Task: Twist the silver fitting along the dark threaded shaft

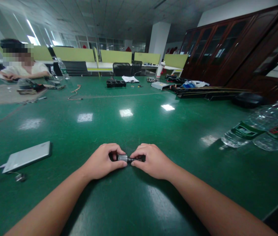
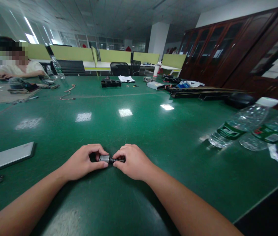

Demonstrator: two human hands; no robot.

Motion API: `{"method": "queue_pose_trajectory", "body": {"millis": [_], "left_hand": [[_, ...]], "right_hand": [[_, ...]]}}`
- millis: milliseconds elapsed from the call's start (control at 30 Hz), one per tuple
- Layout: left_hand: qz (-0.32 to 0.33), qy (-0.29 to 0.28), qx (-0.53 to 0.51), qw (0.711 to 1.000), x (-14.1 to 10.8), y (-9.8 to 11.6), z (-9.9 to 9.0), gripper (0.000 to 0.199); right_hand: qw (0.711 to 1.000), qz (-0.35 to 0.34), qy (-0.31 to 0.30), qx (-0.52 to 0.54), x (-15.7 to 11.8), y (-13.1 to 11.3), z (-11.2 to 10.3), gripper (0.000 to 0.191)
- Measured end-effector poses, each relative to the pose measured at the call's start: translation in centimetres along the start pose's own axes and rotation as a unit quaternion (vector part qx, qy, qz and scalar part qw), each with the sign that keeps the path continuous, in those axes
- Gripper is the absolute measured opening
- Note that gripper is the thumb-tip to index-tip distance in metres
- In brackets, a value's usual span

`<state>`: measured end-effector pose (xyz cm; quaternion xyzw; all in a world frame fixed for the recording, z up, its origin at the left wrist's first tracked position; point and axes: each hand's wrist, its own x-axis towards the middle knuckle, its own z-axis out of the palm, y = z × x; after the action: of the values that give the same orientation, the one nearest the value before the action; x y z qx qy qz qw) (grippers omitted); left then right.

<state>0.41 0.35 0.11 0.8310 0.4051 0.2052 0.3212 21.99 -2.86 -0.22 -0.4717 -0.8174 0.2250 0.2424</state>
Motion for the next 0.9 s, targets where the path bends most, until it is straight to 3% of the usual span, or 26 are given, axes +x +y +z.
{"method": "queue_pose_trajectory", "body": {"millis": [900], "left_hand": [[-0.001,-0.008,0.010,1.000,0.0,0.1,-0.1,0.020]], "right_hand": [[0.999,0.018,-0.029,-0.005,-0.4,0.6,-1.1,0.013]]}}
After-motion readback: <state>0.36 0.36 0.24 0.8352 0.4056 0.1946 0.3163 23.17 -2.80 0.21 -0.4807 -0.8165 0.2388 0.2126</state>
